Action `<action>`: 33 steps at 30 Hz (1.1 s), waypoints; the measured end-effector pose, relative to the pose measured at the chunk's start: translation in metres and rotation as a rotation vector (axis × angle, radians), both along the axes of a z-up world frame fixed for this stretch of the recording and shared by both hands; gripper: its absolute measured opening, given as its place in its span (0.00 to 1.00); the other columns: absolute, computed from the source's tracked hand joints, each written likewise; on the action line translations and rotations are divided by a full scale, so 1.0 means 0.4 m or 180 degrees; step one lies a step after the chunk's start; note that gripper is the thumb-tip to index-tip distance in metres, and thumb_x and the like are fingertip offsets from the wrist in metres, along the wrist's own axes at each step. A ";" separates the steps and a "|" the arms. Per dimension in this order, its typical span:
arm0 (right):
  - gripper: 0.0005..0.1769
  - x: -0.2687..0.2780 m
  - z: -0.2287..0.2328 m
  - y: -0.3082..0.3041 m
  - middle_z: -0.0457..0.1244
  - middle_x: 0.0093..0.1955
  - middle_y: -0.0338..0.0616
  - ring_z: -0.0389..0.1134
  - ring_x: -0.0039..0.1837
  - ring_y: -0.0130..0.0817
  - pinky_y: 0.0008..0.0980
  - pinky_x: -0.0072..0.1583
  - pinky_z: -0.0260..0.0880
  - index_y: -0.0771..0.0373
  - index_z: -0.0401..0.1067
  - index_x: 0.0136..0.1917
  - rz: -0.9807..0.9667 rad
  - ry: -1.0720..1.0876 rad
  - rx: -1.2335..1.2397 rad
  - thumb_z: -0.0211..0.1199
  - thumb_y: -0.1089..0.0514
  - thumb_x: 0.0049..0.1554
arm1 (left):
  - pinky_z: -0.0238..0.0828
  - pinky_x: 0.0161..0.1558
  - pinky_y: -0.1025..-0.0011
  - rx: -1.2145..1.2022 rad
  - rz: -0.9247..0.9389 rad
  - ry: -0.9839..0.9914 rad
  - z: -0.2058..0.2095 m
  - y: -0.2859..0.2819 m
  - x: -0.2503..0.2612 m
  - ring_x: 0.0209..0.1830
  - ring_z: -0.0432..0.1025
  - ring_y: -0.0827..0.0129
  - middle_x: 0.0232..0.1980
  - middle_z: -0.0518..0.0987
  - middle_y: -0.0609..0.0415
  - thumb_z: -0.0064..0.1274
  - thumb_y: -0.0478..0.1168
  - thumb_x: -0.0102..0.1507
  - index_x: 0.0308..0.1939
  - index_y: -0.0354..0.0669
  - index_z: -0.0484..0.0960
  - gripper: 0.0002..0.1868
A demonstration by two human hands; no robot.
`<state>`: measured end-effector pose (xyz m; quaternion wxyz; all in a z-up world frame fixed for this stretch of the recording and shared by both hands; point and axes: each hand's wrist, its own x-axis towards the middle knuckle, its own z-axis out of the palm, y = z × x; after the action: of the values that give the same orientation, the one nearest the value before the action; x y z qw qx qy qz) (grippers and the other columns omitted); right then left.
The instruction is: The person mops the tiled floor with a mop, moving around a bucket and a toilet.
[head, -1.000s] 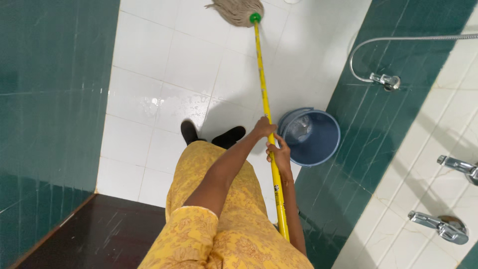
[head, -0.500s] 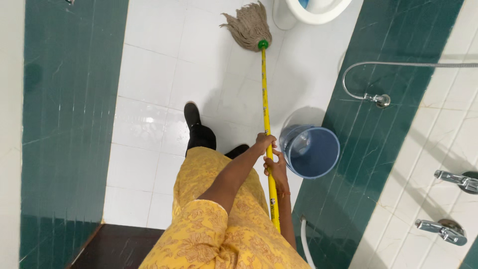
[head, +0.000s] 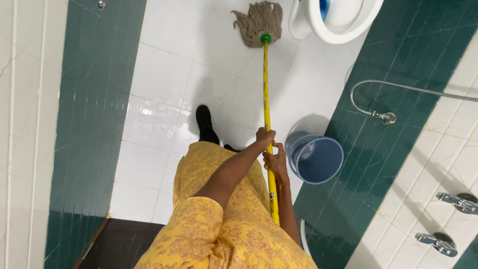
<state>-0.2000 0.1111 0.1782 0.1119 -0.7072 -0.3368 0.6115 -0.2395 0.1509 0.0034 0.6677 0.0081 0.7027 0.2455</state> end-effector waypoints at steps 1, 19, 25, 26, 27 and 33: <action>0.27 -0.020 0.000 0.001 0.62 0.34 0.48 0.60 0.29 0.26 0.26 0.27 0.59 0.66 0.58 0.66 0.0024 -0.0007 -0.0017 0.59 0.70 0.55 | 0.80 0.31 0.62 -0.0017 0.0024 -0.0007 -0.005 -0.006 -0.022 0.27 0.80 0.59 0.31 0.82 0.41 0.53 0.37 0.58 0.38 0.27 0.78 0.13; 0.28 -0.367 -0.057 -0.010 0.63 0.31 0.47 0.62 0.26 0.28 0.29 0.29 0.61 0.61 0.58 0.68 0.1923 0.0409 -0.0154 0.61 0.62 0.57 | 0.74 0.24 0.66 -0.0008 0.1612 0.0521 -0.048 -0.166 -0.520 0.20 0.75 0.62 0.23 0.78 0.45 0.51 0.33 0.52 0.23 0.29 0.76 0.07; 0.31 -0.325 -0.029 0.002 0.63 0.35 0.44 0.62 0.27 0.28 0.29 0.32 0.64 0.60 0.56 0.70 0.2525 0.0519 -0.0376 0.61 0.62 0.56 | 0.69 0.25 0.69 0.0360 0.1764 0.0382 -0.082 -0.243 -0.487 0.20 0.70 0.66 0.23 0.74 0.50 0.54 0.35 0.53 0.21 0.33 0.72 0.10; 0.31 -0.305 -0.026 0.013 0.62 0.34 0.44 0.62 0.27 0.28 0.29 0.32 0.63 0.60 0.57 0.71 0.2583 0.0506 -0.0365 0.61 0.62 0.56 | 0.68 0.25 0.69 0.0442 0.1688 0.0301 -0.084 -0.237 -0.474 0.21 0.70 0.66 0.23 0.74 0.51 0.55 0.36 0.53 0.22 0.34 0.74 0.09; 0.31 -0.282 -0.025 0.026 0.61 0.34 0.44 0.61 0.27 0.27 0.30 0.32 0.63 0.60 0.58 0.71 0.2641 0.0492 -0.0353 0.62 0.62 0.56 | 0.66 0.25 0.69 0.0523 0.1611 0.0222 -0.085 -0.231 -0.457 0.21 0.69 0.67 0.24 0.74 0.52 0.55 0.37 0.54 0.22 0.35 0.75 0.09; 0.31 -0.047 -0.073 0.108 0.62 0.36 0.42 0.61 0.28 0.27 0.29 0.31 0.64 0.61 0.59 0.71 0.2562 0.0705 -0.0178 0.62 0.63 0.56 | 0.69 0.27 0.65 0.0396 0.1677 0.0646 -0.093 -0.121 -0.234 0.22 0.71 0.64 0.24 0.77 0.48 0.54 0.37 0.54 0.21 0.32 0.76 0.10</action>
<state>-0.2187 0.1543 0.1489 -0.1196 -0.4519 -0.5555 0.6877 -0.3332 0.1023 -0.0337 0.5054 -0.1093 0.7274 0.4511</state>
